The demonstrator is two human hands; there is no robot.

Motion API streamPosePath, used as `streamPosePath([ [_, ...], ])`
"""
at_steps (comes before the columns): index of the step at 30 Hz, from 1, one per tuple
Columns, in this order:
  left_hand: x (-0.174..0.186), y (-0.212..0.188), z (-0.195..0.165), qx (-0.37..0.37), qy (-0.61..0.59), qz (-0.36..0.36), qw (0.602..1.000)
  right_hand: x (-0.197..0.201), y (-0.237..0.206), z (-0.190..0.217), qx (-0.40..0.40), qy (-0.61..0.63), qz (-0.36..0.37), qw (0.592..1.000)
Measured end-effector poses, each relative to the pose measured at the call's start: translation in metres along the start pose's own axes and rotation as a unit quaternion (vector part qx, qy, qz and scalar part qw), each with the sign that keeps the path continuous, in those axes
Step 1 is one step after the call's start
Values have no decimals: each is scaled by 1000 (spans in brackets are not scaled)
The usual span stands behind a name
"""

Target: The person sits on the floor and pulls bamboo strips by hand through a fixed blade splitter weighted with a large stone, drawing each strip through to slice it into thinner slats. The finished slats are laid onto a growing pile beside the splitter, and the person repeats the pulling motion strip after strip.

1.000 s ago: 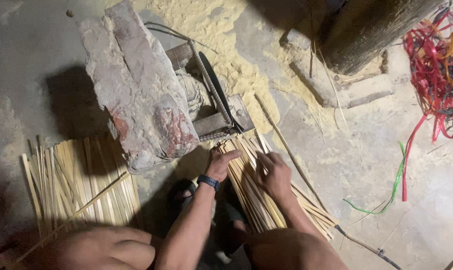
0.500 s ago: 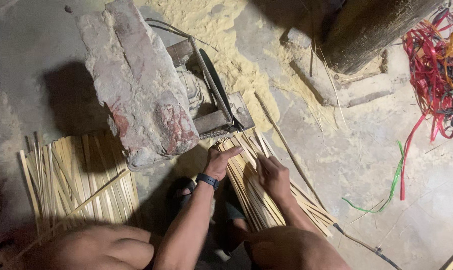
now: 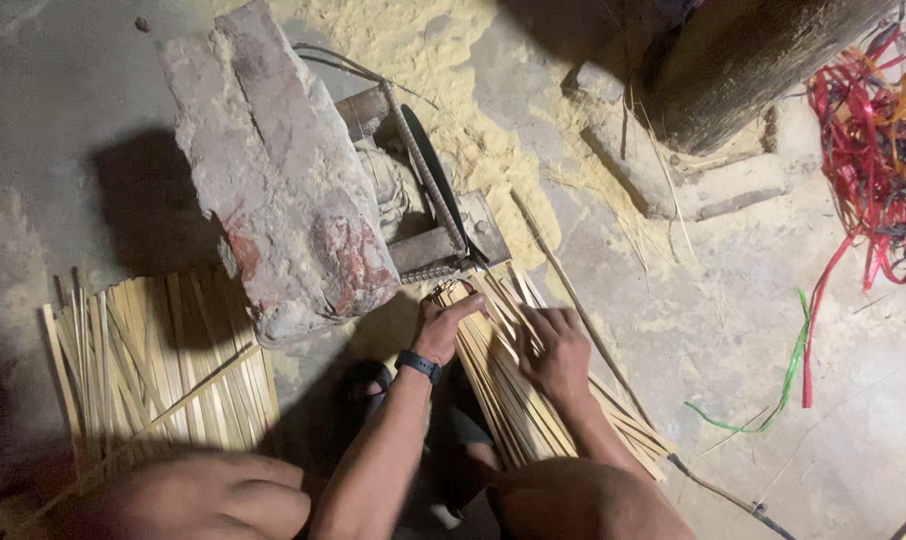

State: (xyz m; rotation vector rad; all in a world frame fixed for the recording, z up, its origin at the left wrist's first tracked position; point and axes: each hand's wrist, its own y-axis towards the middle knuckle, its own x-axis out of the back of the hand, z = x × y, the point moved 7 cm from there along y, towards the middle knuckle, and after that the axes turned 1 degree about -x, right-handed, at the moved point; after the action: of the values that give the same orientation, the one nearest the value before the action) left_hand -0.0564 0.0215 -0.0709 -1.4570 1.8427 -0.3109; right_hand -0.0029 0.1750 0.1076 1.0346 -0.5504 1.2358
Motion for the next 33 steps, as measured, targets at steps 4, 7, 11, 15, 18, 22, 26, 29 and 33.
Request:
streamPosePath([
  [4,-15,-10,-12,8,-81,38,996,-18,-35,-20,-86,34,87,992],
  [7,-10,-4,-6,3,-80,43,996,-30,-31,-30,-149,94,92,980],
  [11,15,15,18,12,-31,-45,998,-35,16,-10,-86,37,65,993],
  [15,28,20,19,-20,16,-114,993,-32,53,15,-49,89,26,994],
  [18,8,17,16,-12,-53,29,998,-26,47,14,-66,72,59,993],
  [22,2,-1,-4,0,23,-2,1000,3,4,8,1,-33,-2,999],
  [26,-9,-7,-10,13,-15,32,999,-26,-37,-21,-106,122,128,979],
  [29,-4,0,0,31,-21,30,999,-42,-30,-38,-155,100,143,972],
  [33,14,15,21,49,-28,-44,997,-41,16,-11,-72,56,44,995],
])
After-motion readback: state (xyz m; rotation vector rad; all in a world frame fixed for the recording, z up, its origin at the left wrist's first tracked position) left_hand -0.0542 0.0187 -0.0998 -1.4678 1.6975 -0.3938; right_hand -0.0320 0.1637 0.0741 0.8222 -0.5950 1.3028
